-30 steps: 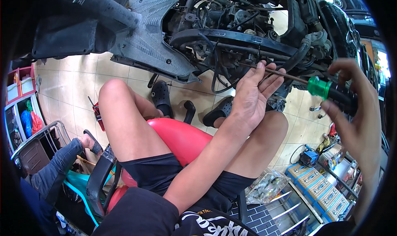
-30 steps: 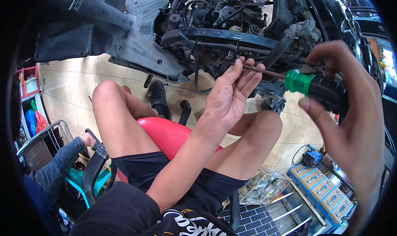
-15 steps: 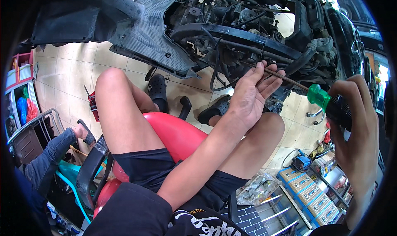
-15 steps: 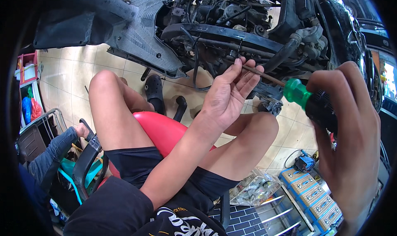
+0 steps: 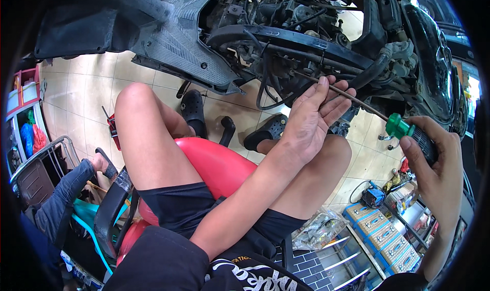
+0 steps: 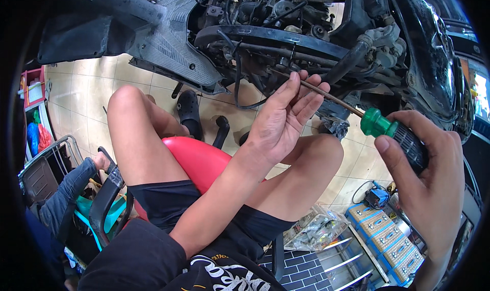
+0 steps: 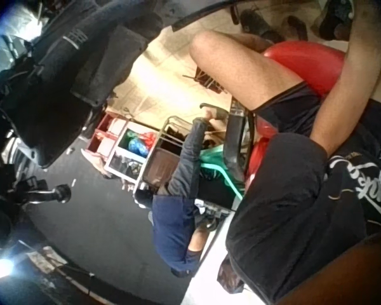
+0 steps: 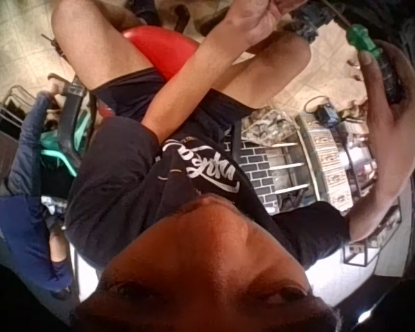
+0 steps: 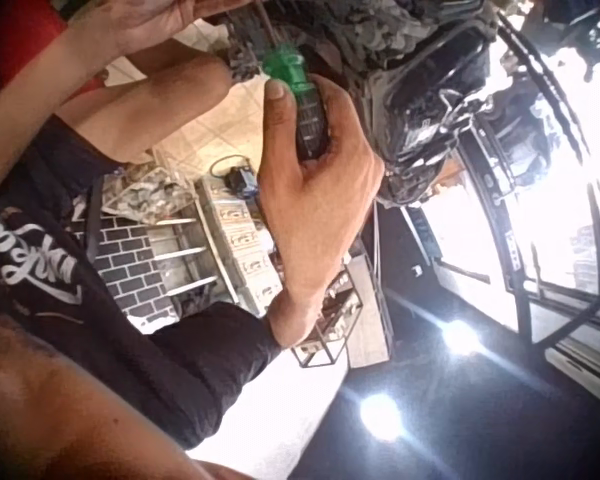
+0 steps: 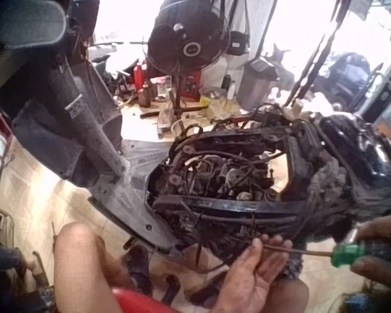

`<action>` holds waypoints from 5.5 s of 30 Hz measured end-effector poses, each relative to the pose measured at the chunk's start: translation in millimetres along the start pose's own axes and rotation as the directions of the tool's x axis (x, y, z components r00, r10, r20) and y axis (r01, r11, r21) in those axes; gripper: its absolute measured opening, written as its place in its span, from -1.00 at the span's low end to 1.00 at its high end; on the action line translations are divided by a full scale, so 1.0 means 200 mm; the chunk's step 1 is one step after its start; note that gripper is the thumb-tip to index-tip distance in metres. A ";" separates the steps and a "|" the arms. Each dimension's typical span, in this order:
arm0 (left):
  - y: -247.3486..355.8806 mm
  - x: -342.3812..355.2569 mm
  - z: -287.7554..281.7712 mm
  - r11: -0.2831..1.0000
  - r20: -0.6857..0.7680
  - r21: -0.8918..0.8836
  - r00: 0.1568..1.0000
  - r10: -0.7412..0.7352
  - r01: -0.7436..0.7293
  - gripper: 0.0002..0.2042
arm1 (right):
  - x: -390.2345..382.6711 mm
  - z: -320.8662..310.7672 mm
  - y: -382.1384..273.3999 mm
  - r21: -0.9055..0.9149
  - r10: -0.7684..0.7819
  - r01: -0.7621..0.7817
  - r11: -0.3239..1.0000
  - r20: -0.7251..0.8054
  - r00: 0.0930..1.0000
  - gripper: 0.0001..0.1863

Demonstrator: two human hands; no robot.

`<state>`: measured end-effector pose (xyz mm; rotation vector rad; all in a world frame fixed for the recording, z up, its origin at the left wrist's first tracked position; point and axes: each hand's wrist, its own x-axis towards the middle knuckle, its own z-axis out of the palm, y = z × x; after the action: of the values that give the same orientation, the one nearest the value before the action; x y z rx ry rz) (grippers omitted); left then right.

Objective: The recorder uses a screwdriver to remove screws and adjust parts on a motorcycle engine and body panels while seated in a repair shop.

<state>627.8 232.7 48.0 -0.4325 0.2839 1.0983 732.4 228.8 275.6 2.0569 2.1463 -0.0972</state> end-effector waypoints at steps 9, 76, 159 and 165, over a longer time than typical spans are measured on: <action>-0.02 0.01 0.00 1.000 -0.003 -0.002 1.000 0.021 -0.021 -0.79 | 0.02 0.00 0.04 0.091 0.099 -0.104 0.990 0.058 0.993 -0.62; 0.00 0.11 -0.34 0.211 -0.022 0.946 0.597 0.802 -0.248 -0.64 | 0.12 -0.05 0.08 0.434 0.006 -0.066 0.899 0.139 0.990 -0.55; 0.22 0.27 -0.38 0.590 -0.141 0.739 0.782 0.607 -0.324 -0.67 | 0.11 -0.06 0.07 0.014 -0.253 0.253 0.967 0.054 0.966 -0.57; 0.23 0.26 -0.37 0.690 -0.208 0.657 0.807 0.553 -0.304 -0.65 | 0.11 -0.08 -0.01 -0.031 -0.237 0.239 0.970 0.076 0.969 -0.55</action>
<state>607.6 256.2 -48.7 0.0084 1.1202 1.3104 729.2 253.6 287.8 1.7386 2.3211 -0.1538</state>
